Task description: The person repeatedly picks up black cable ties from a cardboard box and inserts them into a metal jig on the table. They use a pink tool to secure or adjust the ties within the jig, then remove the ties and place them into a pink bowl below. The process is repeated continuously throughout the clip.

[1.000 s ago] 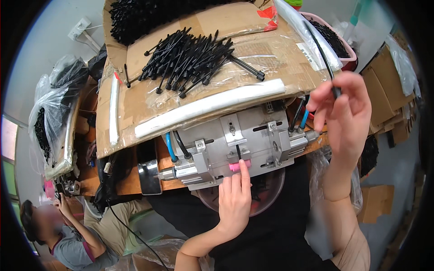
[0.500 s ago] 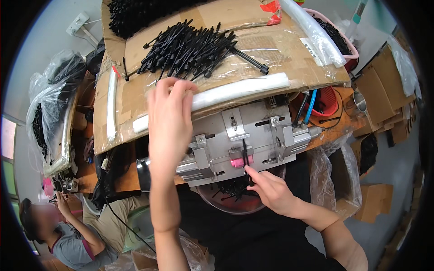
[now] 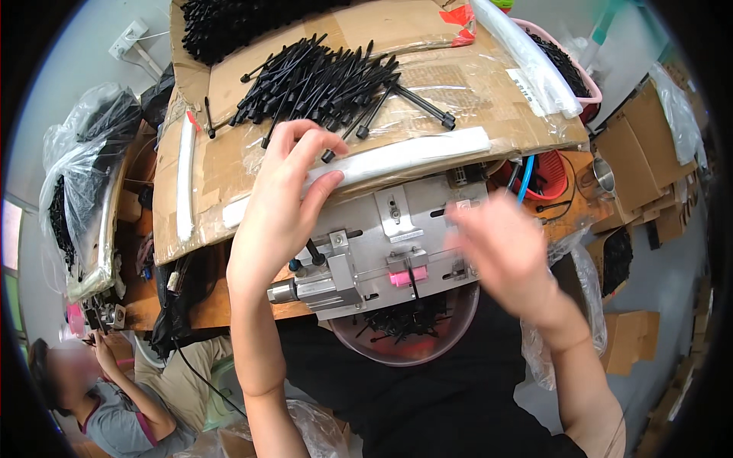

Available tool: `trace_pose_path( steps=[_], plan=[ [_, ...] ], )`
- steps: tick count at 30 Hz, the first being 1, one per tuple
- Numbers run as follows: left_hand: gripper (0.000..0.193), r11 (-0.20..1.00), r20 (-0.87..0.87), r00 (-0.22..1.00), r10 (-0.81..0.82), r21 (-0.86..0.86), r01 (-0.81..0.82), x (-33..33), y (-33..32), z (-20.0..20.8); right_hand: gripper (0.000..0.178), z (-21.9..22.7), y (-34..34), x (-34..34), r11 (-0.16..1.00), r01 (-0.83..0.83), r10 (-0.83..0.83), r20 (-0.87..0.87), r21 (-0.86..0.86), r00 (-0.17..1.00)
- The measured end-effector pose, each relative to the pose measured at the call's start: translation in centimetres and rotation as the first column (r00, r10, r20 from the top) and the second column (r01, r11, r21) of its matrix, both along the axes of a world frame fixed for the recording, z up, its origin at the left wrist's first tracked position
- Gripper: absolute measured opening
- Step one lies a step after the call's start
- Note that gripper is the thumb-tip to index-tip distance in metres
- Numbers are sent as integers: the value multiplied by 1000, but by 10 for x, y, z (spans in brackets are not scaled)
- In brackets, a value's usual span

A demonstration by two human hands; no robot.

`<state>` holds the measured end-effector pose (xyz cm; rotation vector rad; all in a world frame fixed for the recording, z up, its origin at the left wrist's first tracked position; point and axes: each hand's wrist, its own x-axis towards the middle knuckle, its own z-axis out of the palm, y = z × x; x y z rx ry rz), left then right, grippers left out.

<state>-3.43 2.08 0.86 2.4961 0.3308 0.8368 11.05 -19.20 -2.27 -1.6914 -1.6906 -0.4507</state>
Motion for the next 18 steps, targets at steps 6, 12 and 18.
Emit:
trace_pose_path(
  steps=[6, 12, 18],
  plan=[
    [23, 996, -136, 988, -74, -56, 67, 4, 9, 10, 15, 55, 87, 66, 896, 271, -224, 169, -351, 960],
    [24, 990, -203, 970, 135, -9, -140, -8, -2, 11, 8, 58, 90, 76, 907, 335, -277, 239, -254, 931],
    [28, 974, -71, 994, 83, 217, -65, -20, 0, 7, 18, 103, 93, 93, 972, -65, 55, -51, -226, 997]
  ],
)
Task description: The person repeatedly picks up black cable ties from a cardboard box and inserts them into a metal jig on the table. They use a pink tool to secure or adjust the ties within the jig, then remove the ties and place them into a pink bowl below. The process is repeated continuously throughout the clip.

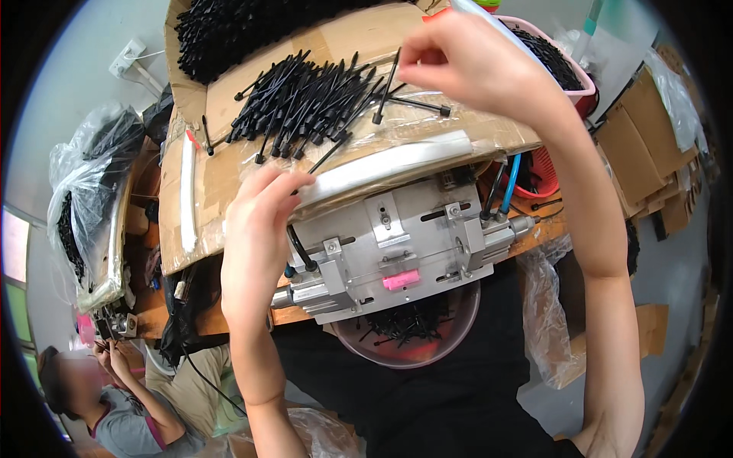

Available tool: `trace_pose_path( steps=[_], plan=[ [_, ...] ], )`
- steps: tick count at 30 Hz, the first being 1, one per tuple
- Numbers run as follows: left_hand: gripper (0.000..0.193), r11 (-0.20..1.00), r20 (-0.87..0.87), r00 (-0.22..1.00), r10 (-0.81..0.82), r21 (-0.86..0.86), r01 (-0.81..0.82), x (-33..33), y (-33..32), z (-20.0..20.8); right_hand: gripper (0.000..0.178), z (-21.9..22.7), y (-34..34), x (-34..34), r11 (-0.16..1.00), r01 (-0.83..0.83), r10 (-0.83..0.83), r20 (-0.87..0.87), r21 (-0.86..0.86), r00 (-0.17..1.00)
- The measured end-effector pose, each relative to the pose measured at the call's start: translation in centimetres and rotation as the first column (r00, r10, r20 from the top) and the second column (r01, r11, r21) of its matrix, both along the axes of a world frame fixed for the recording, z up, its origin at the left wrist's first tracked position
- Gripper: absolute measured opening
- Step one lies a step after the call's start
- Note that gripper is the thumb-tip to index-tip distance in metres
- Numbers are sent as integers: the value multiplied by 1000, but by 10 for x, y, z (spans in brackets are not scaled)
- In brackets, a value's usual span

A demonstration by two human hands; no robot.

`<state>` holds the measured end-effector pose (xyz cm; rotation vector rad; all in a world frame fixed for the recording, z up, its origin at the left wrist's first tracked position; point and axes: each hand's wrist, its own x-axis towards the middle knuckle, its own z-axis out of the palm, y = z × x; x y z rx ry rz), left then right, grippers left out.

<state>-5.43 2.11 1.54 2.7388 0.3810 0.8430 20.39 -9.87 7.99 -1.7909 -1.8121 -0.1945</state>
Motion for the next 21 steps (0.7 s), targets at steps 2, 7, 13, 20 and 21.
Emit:
trace_pose_path(
  steps=[2, 7, 13, 20, 21],
  plan=[
    [36, 994, 17, 994, 106, -15, -106, -13, -15, 0, 28, 36, -5, -11, 980, 50, -82, -164, -193, 983],
    [70, 978, 138, 971, 197, -96, -185, -29, -98, -36, 32, 19, -25, 2, 993, -99, 113, -781, 65, 614],
    [63, 976, -118, 975, 187, -91, -198, -30, -169, -105, 37, -29, -72, -4, 955, -103, 294, -831, 279, 473],
    [68, 982, -208, 962, 176, -28, -186, -16, -170, -111, 23, -46, -119, -48, 915, 93, 277, -780, 392, 561],
    [71, 981, -195, 965, 178, -47, -190, -13, -171, -111, 22, -50, -124, -54, 902, 124, 270, -765, 413, 584]
  ],
)
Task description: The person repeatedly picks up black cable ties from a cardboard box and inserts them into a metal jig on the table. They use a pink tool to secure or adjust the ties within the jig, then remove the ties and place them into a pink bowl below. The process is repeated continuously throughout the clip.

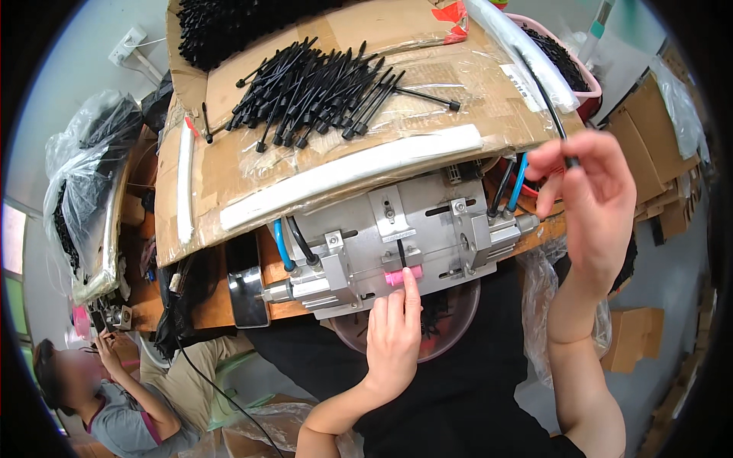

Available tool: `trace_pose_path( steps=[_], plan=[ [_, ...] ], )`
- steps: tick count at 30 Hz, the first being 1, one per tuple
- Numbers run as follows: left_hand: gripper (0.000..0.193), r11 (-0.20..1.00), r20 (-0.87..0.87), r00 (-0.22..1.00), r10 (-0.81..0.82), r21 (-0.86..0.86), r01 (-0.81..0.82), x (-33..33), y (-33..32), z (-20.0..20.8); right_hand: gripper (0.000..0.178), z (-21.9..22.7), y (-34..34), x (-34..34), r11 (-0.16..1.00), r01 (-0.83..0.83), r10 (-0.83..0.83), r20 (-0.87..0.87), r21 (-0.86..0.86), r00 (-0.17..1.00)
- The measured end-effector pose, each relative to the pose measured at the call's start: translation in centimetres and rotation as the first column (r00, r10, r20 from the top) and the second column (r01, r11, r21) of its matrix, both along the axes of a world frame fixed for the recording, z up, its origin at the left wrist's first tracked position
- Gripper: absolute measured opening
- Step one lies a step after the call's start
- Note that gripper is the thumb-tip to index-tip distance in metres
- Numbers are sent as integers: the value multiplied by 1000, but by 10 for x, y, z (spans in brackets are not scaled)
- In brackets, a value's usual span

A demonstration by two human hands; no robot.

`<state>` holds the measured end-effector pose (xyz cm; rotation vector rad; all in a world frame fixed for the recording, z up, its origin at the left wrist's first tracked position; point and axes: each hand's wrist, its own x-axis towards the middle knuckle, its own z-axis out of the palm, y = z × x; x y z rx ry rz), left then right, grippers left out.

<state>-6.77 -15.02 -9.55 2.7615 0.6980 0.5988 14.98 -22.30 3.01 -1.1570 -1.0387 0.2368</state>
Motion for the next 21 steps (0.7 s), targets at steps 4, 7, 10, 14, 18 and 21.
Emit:
trace_pose_path(
  steps=[4, 7, 10, 14, 18, 21],
  plan=[
    [69, 999, -12, 1000, 7, -35, -8, -5, 2, -1, 32, -47, -8, -36, 998, 56, -52, 138, -29, 989],
    [64, 997, -12, 997, -76, -33, 75, -4, 17, 28, 47, -74, -26, -65, 947, 122, 31, 460, -298, 887],
    [57, 987, 183, 970, -159, 3, 161, 26, 68, 74, 62, -120, -26, -96, 933, 124, 60, 486, -338, 872],
    [19, 988, 237, 962, -139, 104, 117, 86, 149, 102, 67, -141, -12, -109, 931, 76, 123, 501, -358, 857],
    [16, 965, 81, 963, -256, 87, 249, 103, 179, 113, 66, -145, -3, -106, 917, 84, 143, 516, -391, 845],
    [15, 934, 52, 934, -354, 74, 350, 102, 187, 117, 66, -147, 0, -105, 915, 92, 130, 504, -393, 854]
  ],
)
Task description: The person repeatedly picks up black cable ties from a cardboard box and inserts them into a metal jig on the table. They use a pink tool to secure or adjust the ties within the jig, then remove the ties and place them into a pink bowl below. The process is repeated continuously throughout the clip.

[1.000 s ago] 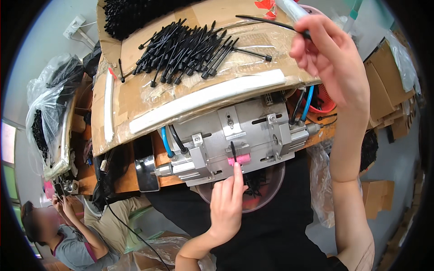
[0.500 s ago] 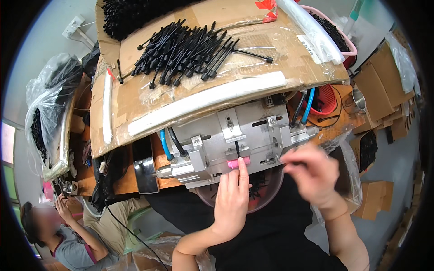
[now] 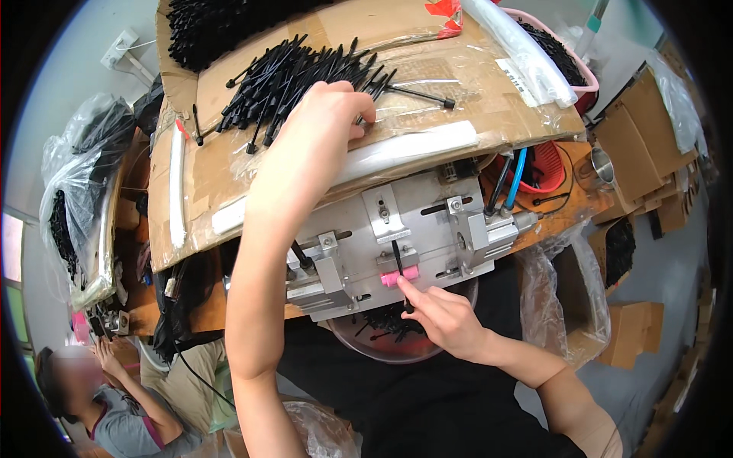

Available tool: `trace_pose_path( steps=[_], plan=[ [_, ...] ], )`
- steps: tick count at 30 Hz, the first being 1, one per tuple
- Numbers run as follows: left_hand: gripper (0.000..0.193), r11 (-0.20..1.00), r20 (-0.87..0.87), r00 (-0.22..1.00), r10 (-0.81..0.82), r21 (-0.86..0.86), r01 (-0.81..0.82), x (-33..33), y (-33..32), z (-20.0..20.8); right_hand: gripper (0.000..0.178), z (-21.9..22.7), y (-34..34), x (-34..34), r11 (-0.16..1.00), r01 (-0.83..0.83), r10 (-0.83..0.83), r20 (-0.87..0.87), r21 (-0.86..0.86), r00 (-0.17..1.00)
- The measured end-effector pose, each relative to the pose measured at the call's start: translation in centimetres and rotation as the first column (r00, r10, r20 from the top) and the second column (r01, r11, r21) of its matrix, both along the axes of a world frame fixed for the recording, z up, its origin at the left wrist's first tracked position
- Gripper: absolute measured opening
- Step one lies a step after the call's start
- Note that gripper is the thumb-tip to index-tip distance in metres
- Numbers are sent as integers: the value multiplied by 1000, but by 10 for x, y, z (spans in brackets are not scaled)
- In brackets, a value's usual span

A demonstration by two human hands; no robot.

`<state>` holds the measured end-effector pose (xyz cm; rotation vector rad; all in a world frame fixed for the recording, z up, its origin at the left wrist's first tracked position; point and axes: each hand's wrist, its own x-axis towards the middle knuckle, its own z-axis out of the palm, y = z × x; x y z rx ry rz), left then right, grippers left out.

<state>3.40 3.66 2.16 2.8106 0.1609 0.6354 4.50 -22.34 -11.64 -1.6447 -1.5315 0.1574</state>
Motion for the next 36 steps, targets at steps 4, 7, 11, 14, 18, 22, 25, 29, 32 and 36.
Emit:
trace_pose_path(
  steps=[4, 7, 11, 14, 18, 22, 25, 29, 32, 36],
  plan=[
    [19, 982, -115, 988, -98, -173, 77, -11, 4, 13, 65, 19, -3, 4, 996, -26, 30, 46, -88, 998],
    [21, 959, -192, 974, -117, -278, 60, -26, 11, 13, 55, 59, 1, 31, 998, -41, 51, 278, -39, 959],
    [20, 922, -146, 981, -126, -383, 61, -42, 9, 12, 11, 119, 73, 97, 903, 317, -421, 458, 290, 782],
    [18, 703, -18, 995, -103, -709, 60, -50, 7, 18, 17, 148, 109, 156, 948, 233, -89, 524, -215, 847],
    [18, 370, 216, 975, -43, -903, 217, -76, 20, 7, 12, 176, 132, 179, 910, 224, 39, 611, -348, 791],
    [26, 598, 233, 964, 126, -793, 114, -89, -6, -3, 11, 197, 113, 186, 945, 302, -147, 662, -125, 735],
    [51, 847, 217, 950, 226, -525, -82, -104, -63, -21, 15, 202, 92, 212, 967, 125, -46, 328, -224, 943],
    [75, 944, 99, 961, 259, -237, -230, -133, -145, -66, 21, 194, 71, 190, 992, 73, -96, -245, -101, 965],
    [70, 955, 0, 966, 259, -150, -256, -127, -178, -98, 20, 177, 55, 174, 988, -49, 120, -520, 149, 846],
    [73, 951, -111, 949, 296, -63, -304, -116, -187, -119, 25, 154, 32, 147, 957, -64, 233, -614, 284, 754]
  ],
)
